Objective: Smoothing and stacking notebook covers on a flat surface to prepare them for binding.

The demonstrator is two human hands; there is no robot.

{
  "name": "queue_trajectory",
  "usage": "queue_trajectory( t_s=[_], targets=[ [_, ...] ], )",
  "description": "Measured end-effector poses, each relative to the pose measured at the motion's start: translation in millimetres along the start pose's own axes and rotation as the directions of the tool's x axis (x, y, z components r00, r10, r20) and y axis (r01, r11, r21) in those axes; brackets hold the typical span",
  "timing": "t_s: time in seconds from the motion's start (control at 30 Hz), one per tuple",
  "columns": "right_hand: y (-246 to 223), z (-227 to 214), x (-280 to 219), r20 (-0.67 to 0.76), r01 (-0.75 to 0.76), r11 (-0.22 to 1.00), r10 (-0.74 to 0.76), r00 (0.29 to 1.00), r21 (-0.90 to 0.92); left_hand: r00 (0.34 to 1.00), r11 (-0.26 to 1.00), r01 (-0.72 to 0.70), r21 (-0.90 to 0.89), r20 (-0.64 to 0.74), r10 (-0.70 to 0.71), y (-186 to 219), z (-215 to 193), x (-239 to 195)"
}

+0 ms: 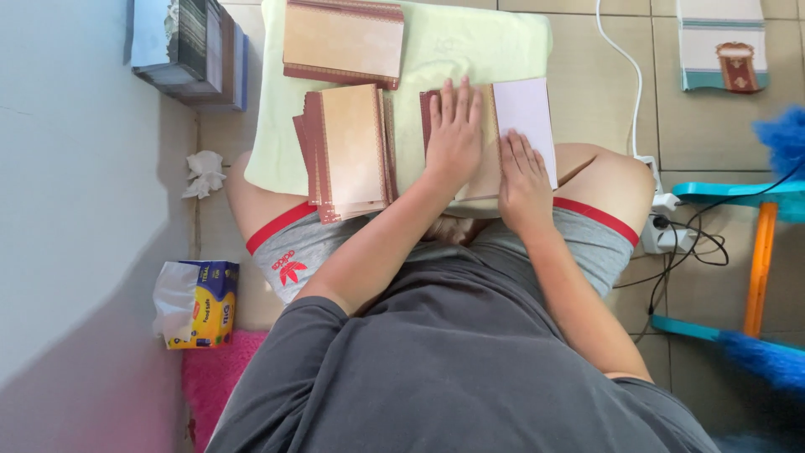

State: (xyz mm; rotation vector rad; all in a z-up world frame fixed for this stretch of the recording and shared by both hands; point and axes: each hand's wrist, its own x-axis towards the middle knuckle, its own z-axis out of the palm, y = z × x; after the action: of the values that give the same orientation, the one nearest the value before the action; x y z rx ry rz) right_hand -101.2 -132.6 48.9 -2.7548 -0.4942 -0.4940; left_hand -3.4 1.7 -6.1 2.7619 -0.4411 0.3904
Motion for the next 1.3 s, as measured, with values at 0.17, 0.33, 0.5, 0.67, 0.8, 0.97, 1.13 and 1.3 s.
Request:
queue_trajectory(
  t_s=[0.17,0.33,0.5,0.67,0.8,0.97,1.13,1.3],
  targets=[
    [36.9,28.1,-21.8,-0.003,0.03,0.999,-0.03,1.0,-0.031,0.91,0.955,-0.292,-0.047,0.294,0.292,13.9,-50.4,-47.6],
    [43.6,19.0,-12.5,0.086,0.044,0.998,-0.047,0.995,0.04,0.837,0.902,-0.422,-0.095,0.341,0.428,-8.1,-73.1,-93.5],
    [30.0,-10.6,2.4,0.281,-0.025,0.999,0.013,0.96,0.04,0.933,0.924,-0.358,-0.131,-0.087,0.349,-20.5,-94.3,-115.2],
    [29.3,-21.2,3.4,0.335,-0.04,0.997,0.014,0.942,0.07,0.892,0.949,-0.316,-0.022,-0.348,0.289,-69.9,-134.5,-109.9],
    [32.6,-22.0,4.1,0.34,-0.078,0.992,0.039,0.94,0.102,0.974,0.972,-0.222,-0.074,-0.063,0.217,-121.8,-123.4,-129.4],
    [28.7,-19.9,4.0,0.28,-0.089,0.987,0.049,0.959,0.131,0.978,0.962,-0.172,-0.21,0.081,0.193,-105.0,-155.6,-126.9],
    [30.0,-18.2,5.1,0.229,-0.037,0.997,0.022,0.973,0.063,0.97,0.948,-0.24,-0.209,-0.083,0.227,-54.8,-111.6,-77.9],
    [34.4,-18.9,6.4,0.223,-0.041,0.993,0.015,0.975,0.112,0.966,0.96,-0.246,-0.137,-0.112,0.232,-3.0,-34.4,-28.1]
  ],
)
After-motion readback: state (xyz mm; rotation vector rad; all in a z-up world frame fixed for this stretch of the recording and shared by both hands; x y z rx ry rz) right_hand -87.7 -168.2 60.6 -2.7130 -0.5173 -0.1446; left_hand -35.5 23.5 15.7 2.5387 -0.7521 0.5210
